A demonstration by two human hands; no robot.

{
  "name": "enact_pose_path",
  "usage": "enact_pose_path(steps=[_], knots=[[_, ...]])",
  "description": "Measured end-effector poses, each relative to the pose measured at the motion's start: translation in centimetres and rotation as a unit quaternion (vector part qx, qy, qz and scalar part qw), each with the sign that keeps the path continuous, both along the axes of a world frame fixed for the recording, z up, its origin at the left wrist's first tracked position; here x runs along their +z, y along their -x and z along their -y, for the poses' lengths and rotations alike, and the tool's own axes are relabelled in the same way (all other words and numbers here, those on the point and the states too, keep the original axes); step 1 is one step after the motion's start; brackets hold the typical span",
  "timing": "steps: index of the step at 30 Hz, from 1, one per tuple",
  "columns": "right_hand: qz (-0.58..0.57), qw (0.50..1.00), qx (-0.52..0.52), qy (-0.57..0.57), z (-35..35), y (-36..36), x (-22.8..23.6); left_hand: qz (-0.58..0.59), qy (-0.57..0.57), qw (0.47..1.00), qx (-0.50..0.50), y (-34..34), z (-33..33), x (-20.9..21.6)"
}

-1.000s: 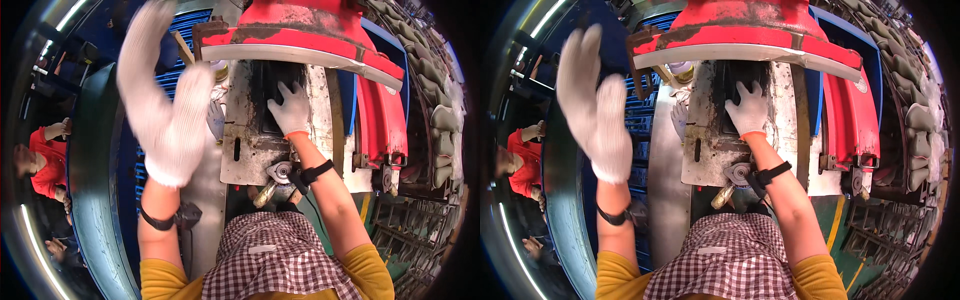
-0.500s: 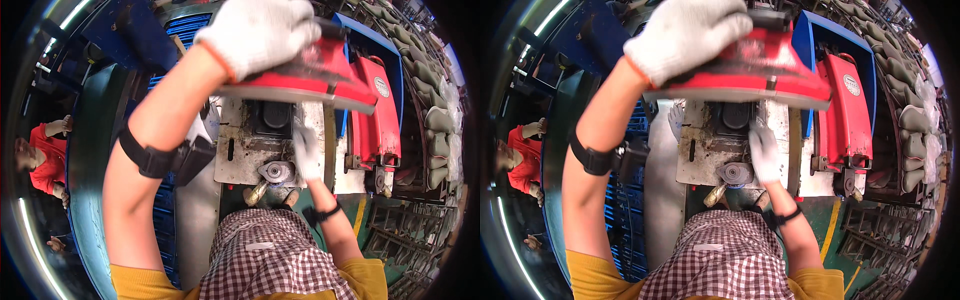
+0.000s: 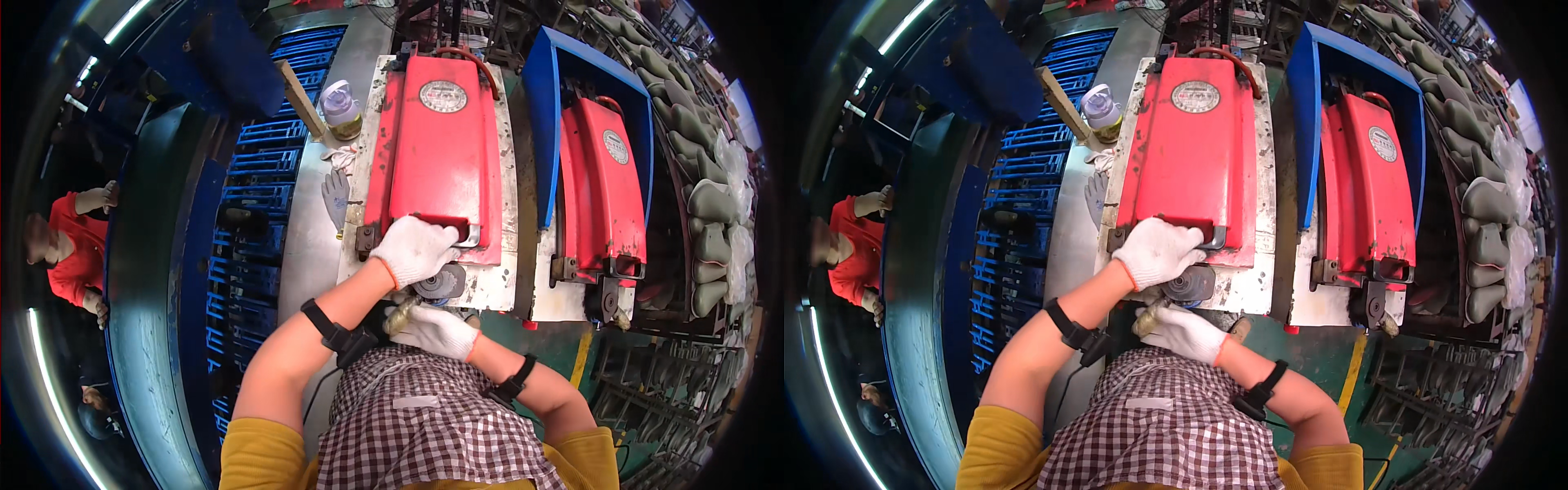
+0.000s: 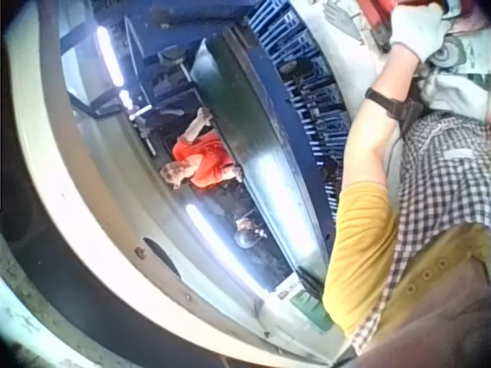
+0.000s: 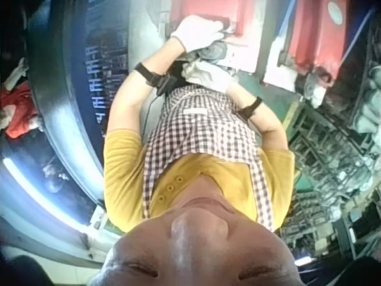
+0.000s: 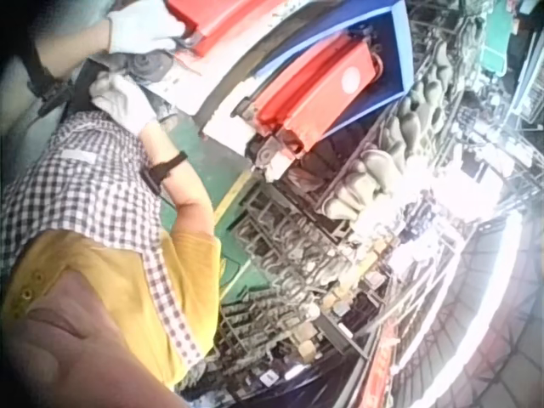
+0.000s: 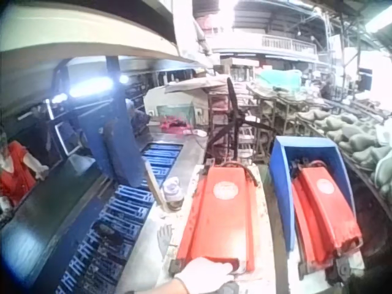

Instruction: Operating an industrial shoe lasting machine to shape and press footwear.

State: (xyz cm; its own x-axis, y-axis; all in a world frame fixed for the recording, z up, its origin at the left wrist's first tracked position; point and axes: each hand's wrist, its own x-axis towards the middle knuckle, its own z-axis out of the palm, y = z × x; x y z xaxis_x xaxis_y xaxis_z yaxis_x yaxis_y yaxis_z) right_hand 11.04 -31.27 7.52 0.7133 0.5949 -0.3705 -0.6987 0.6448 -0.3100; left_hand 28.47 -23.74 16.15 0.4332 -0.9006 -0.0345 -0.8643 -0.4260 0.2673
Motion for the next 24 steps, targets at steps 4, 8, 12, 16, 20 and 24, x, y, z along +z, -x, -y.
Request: enact_pose_path(steps=[4,8,12,16,20,24], knots=[[-0.091,0.985,-0.098,-0.114,-1.1,0.0,-0.5,0.005,0.025,1.000,0.015,0.4,0.5,-0.6],[-0.154,0.988,0.005,0.008,4.5,2.4,-0.3,0.012,0.029,0.999,0.008,0.9,1.1,-0.6],[-0.033,0.930,0.004,0.367,14.2,5.5,2.2,0.030,0.036,0.999,0.027,0.9,0.2,-0.6],[0.133,0.526,-0.276,0.794,23.4,11.9,0.1,-0.046,0.083,0.992,0.085,1.7,1.4,1.6],[-0.056,0.188,-0.272,0.942,32.2,17.6,3.5,-0.080,0.349,0.921,0.152,4.9,5.1,0.8],[-0.092,0.286,-0.261,0.917,36.8,24.0,-1.4,-0.121,0.276,0.953,-0.022,10.2,13.8,3.1]])
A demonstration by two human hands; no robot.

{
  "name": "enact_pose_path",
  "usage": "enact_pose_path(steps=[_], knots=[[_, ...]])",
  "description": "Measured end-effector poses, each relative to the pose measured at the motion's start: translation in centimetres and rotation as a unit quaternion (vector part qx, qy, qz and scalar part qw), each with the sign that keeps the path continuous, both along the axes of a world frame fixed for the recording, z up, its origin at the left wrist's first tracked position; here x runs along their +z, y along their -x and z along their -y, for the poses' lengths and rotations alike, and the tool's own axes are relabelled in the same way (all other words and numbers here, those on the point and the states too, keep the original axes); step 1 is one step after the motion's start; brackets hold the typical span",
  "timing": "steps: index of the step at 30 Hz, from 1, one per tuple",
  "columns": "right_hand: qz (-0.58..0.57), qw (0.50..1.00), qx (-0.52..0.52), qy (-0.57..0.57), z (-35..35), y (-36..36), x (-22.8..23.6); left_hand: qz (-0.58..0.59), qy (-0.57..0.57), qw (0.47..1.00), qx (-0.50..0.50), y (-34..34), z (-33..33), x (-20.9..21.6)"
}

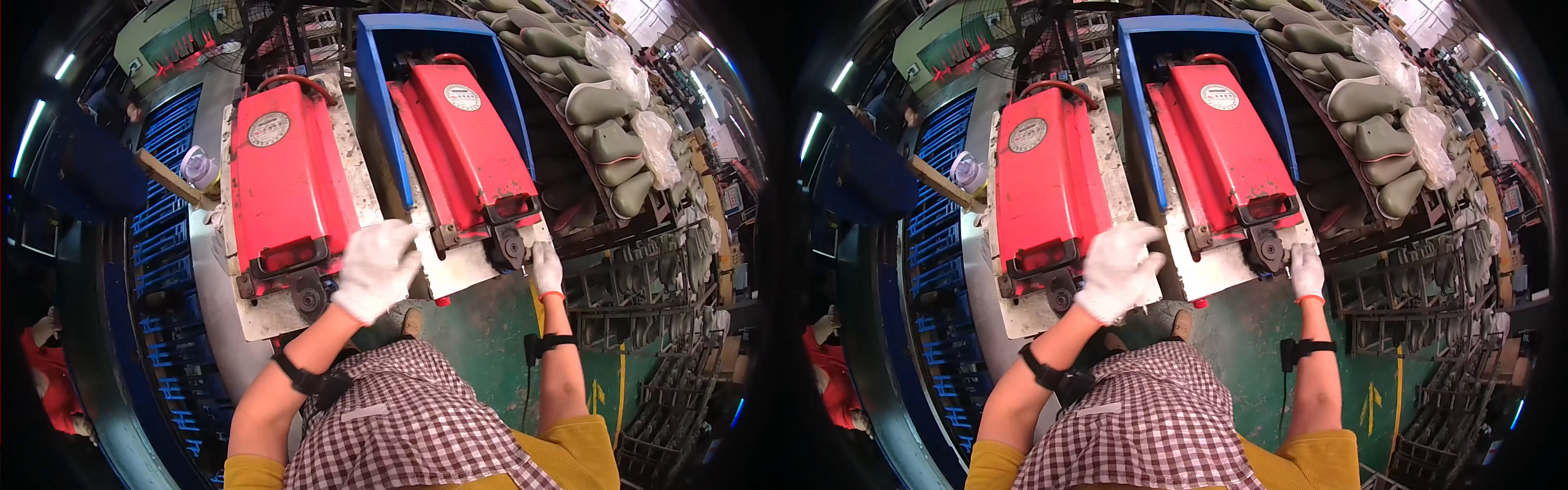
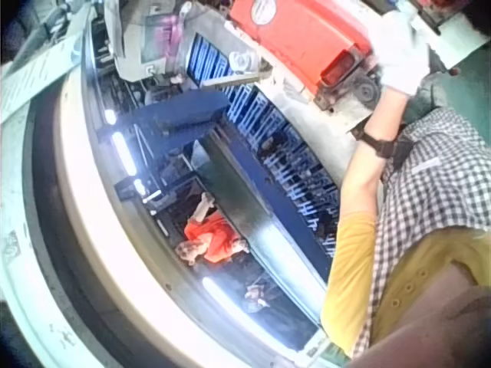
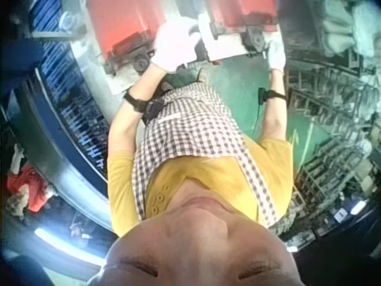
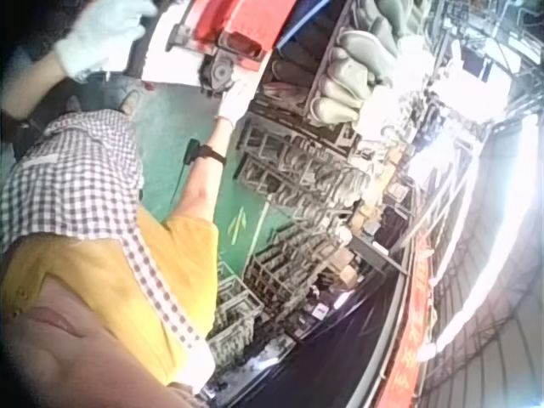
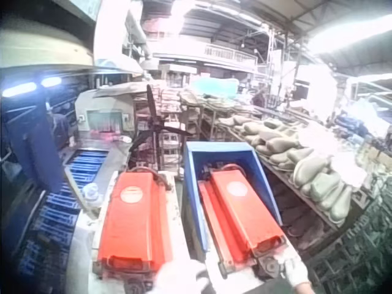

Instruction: Operating an industrial shoe lasting machine to shape and press footwear.

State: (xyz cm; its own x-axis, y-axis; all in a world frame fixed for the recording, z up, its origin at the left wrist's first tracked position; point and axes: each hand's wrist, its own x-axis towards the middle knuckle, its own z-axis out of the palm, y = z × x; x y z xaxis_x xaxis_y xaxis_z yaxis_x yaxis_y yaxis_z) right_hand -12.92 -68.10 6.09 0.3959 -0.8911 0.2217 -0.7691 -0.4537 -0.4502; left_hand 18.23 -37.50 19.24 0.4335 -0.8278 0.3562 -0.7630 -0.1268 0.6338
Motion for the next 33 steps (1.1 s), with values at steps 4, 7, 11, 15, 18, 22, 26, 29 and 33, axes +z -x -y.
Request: enact_pose_path(steps=[4,7,11,15,18,22,26,29,33], knots=[[-0.076,0.995,-0.061,-0.018,-0.5,-2.1,0.3,0.052,-0.033,0.996,-0.067,3.6,4.8,-3.8],[-0.137,0.987,-0.088,-0.015,-0.9,-3.0,1.0,0.113,-0.061,0.987,-0.101,4.8,7.4,-6.8],[-0.135,0.991,-0.017,0.000,0.2,-2.6,0.5,0.103,-0.143,0.975,-0.138,5.4,9.4,-7.4],[-0.101,0.993,-0.011,-0.064,0.8,-2.4,0.7,0.180,-0.082,0.974,-0.110,6.1,10.6,-13.1],[-0.094,0.985,0.013,-0.143,0.9,-2.7,2.4,0.178,-0.066,0.976,-0.107,6.5,10.5,-13.8],[-0.060,0.992,0.001,-0.111,2.0,-1.7,0.5,0.187,-0.165,0.957,-0.148,6.6,10.9,-13.0],[-0.097,0.983,0.020,-0.153,2.6,-2.2,0.4,0.189,-0.168,0.958,-0.138,6.5,10.8,-13.6],[-0.091,0.987,0.015,-0.132,2.6,-2.1,0.3,0.189,-0.167,0.957,-0.147,6.2,11.2,-12.9],[-0.072,0.988,-0.013,-0.134,2.2,-2.4,0.5,0.191,-0.125,0.964,-0.138,6.1,11.2,-13.3]])
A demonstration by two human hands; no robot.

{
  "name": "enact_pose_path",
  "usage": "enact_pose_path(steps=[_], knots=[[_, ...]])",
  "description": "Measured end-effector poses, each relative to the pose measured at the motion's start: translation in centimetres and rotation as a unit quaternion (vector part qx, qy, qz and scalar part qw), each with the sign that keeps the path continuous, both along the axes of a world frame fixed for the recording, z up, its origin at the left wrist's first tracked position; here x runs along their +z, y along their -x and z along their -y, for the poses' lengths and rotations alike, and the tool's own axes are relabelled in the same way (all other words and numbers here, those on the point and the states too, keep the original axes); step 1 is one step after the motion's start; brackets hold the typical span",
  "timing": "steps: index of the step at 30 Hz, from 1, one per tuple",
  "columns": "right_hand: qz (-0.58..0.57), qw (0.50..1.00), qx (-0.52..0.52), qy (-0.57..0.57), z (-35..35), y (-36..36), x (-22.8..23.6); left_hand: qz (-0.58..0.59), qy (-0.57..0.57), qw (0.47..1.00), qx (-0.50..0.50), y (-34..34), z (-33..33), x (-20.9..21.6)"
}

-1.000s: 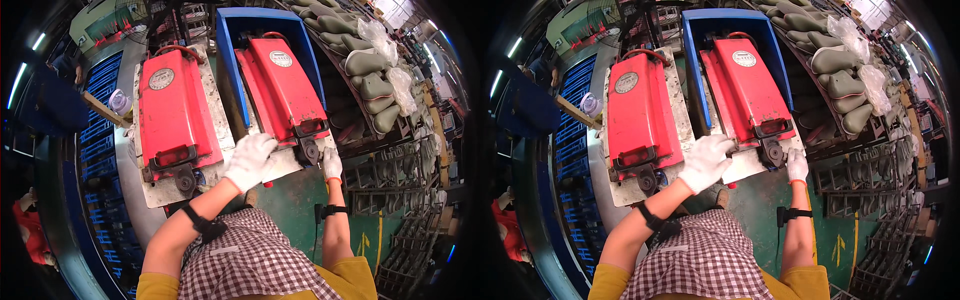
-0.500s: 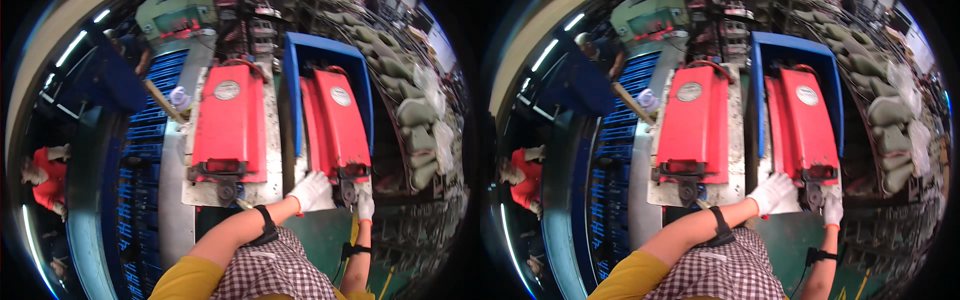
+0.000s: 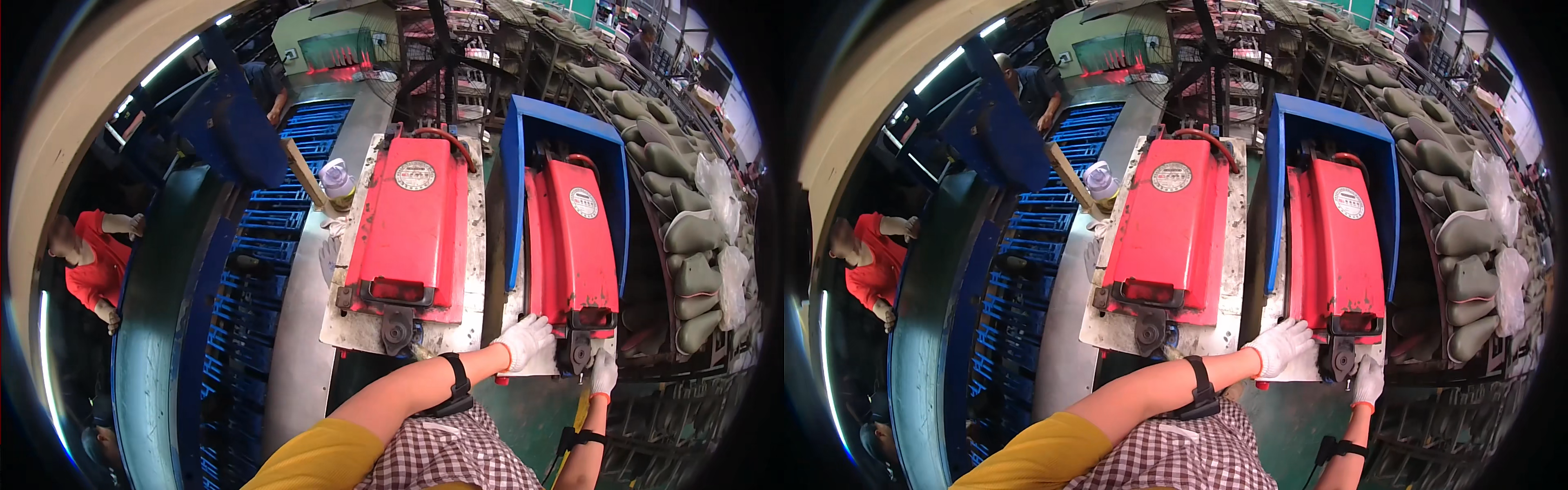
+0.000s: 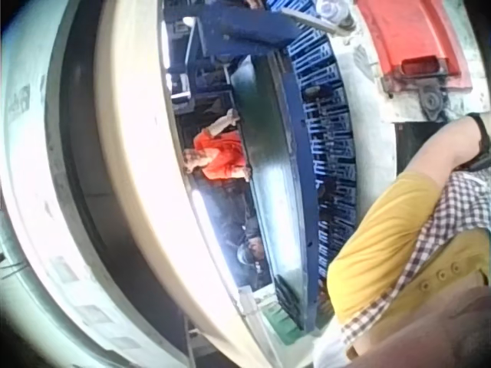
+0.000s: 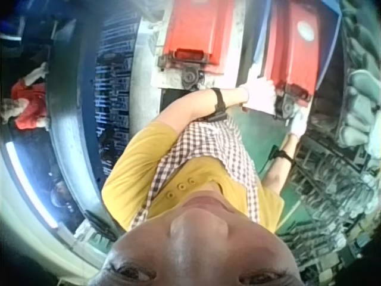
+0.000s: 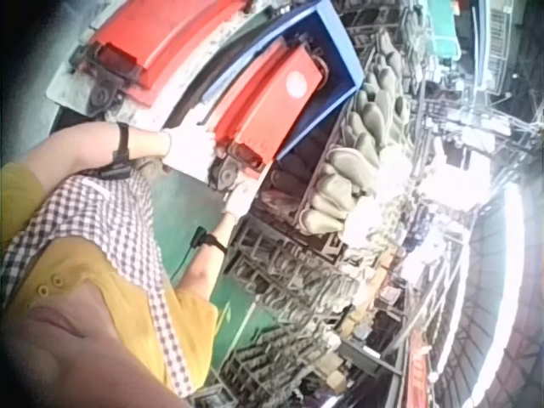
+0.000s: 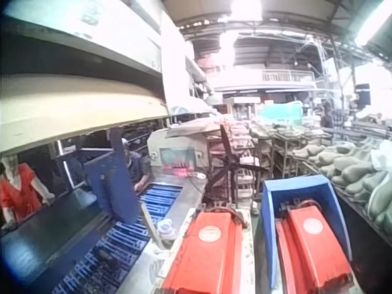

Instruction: Operating an industrial shoe lasting machine to shape and press footwear.

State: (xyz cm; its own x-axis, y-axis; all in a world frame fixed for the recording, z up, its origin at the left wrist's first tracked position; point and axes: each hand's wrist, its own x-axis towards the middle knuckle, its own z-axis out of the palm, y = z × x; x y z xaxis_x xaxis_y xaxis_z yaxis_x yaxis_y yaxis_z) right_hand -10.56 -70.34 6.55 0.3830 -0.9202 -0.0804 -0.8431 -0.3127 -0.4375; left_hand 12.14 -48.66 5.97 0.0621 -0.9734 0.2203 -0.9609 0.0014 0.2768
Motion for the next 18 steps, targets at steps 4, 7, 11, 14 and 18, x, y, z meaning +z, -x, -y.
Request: enact_pose_path(steps=[4,7,11,14,18], knots=[[0.018,1.000,0.002,0.008,0.3,-0.2,-0.9,0.011,0.013,1.000,0.015,-0.2,-0.2,-0.2],[0.004,1.000,0.029,0.010,1.0,0.4,-1.5,-0.019,-0.039,0.999,0.008,-0.3,-0.1,1.6],[0.038,0.999,0.010,-0.009,0.6,1.0,-0.8,0.000,-0.058,0.998,0.015,0.4,1.0,0.6],[0.026,1.000,0.006,-0.015,1.0,0.6,-0.8,0.001,-0.049,0.998,0.025,0.9,1.7,-1.6],[0.041,0.999,0.016,-0.007,0.3,-0.1,-0.2,-0.011,-0.094,0.995,0.014,0.6,1.6,-1.3]])
